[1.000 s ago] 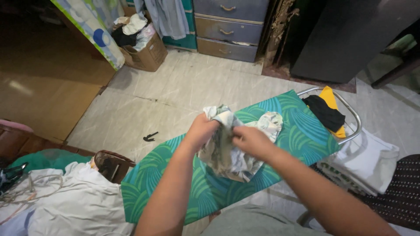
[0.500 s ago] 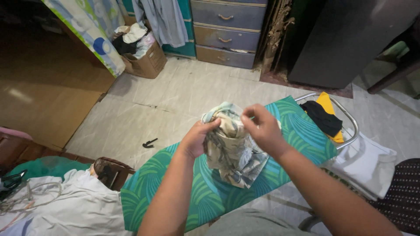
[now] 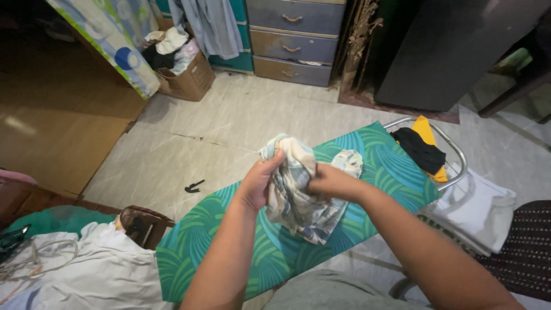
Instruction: The person removes a patterned shirt and a white t-shirt from hangers, then folds each garment neatly on an ironing board. The folded shirts are placed on a nearby chair.
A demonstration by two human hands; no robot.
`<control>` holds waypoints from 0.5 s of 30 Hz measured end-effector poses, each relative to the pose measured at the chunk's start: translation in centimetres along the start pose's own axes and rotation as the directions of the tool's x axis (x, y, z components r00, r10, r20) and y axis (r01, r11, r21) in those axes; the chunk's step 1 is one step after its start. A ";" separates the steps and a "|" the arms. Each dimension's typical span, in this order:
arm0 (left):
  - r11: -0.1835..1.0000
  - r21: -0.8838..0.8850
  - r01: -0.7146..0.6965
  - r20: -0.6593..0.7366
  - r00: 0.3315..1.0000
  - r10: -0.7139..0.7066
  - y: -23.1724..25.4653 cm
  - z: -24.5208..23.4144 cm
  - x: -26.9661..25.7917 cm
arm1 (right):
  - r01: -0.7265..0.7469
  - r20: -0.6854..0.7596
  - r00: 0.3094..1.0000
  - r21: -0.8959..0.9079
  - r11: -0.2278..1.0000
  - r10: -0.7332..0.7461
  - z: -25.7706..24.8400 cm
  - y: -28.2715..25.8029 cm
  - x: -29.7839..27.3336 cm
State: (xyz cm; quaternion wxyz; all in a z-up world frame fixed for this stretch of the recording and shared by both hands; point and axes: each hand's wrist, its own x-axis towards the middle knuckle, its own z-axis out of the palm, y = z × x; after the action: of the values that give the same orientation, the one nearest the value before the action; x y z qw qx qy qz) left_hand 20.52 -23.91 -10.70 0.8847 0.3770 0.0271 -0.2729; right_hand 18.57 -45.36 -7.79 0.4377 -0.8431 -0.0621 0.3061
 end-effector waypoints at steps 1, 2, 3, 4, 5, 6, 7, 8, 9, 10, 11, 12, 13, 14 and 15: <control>1.000 -0.001 -0.001 -0.003 1.000 0.001 0.3 -0.2 -0.1 | 0.000 0.003 1.000 0.000 1.000 0.000 -0.6 2.0 1.2; 0.999 0.039 -0.036 0.010 0.999 0.036 0.6 -0.4 -0.3 | 0.112 -0.067 0.993 0.178 0.978 -0.102 -1.1 4.0 2.4; 0.994 0.078 -0.075 0.022 0.997 0.074 1.0 -0.6 -0.6 | 0.230 -0.150 0.970 0.339 0.912 -0.189 -1.6 6.0 3.7; 0.994 0.076 -0.079 0.017 0.997 0.078 1.5 -1.0 -1.1 | 0.230 -0.144 0.971 0.338 0.913 -0.191 -2.8 5.6 2.9; 0.985 0.136 -0.105 0.004 0.994 0.106 2.0 -1.4 -1.6 | 0.226 -0.276 0.954 0.392 0.892 -0.121 -4.1 5.2 2.2; 0.972 0.196 -0.129 -0.009 0.991 0.134 2.5 -1.7 -2.1 | 0.229 -0.396 0.917 0.444 0.866 -0.039 -5.4 4.9 1.5; 0.972 0.196 -0.130 -0.008 0.991 0.134 3.0 -2.3 -2.6 | 0.229 -0.397 0.917 0.443 0.867 -0.039 -6.8 4.4 0.8; 0.965 0.239 -0.109 -0.048 0.991 0.124 3.5 -2.9 -3.2 | 0.301 -0.529 0.849 0.470 0.829 -0.009 -8.2 3.9 0.1; 0.957 0.279 -0.085 -0.088 0.990 0.114 3.9 -3.6 -3.7 | 0.375 -0.647 0.762 0.483 0.791 0.033 -9.7 3.4 -0.6; 0.957 0.278 -0.084 -0.087 0.990 0.113 3.3 -4.2 -3.4 | 0.374 -0.648 0.761 0.482 0.792 0.034 -10.2 1.0 -1.9; 0.958 0.282 -0.049 -0.136 0.987 0.090 2.6 -4.9 -3.3 | 0.497 -0.725 0.689 0.478 0.724 0.006 -10.7 -1.5 -3.2; 0.959 0.284 -0.013 -0.185 0.980 0.068 2.0 -5.5 -3.2 | 0.612 -0.795 0.607 0.458 0.645 -0.012 -11.1 -4.0 -4.4; 0.959 0.283 -0.012 -0.186 0.980 0.067 0.4 -5.8 -2.7 | 0.611 -0.794 0.608 0.459 0.645 -0.011 -11.4 -5.5 -3.7; 0.971 0.238 0.015 -0.190 0.981 0.031 -1.1 -6.1 -2.2 | 0.725 -0.775 0.621 0.511 0.462 -0.117 -11.6 -7.0 -2.9; 0.980 0.192 0.043 -0.192 0.981 -0.005 -2.7 -6.4 -1.6 | 0.791 -0.762 0.608 0.557 0.254 -0.224 -11.9 -8.4 -2.2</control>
State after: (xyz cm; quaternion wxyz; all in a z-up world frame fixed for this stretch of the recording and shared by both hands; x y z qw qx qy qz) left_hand 18.78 -20.35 -16.63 0.8333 0.4861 0.0892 -0.2478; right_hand 24.98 -49.39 4.82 0.8727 -0.4677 -0.0572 -0.1282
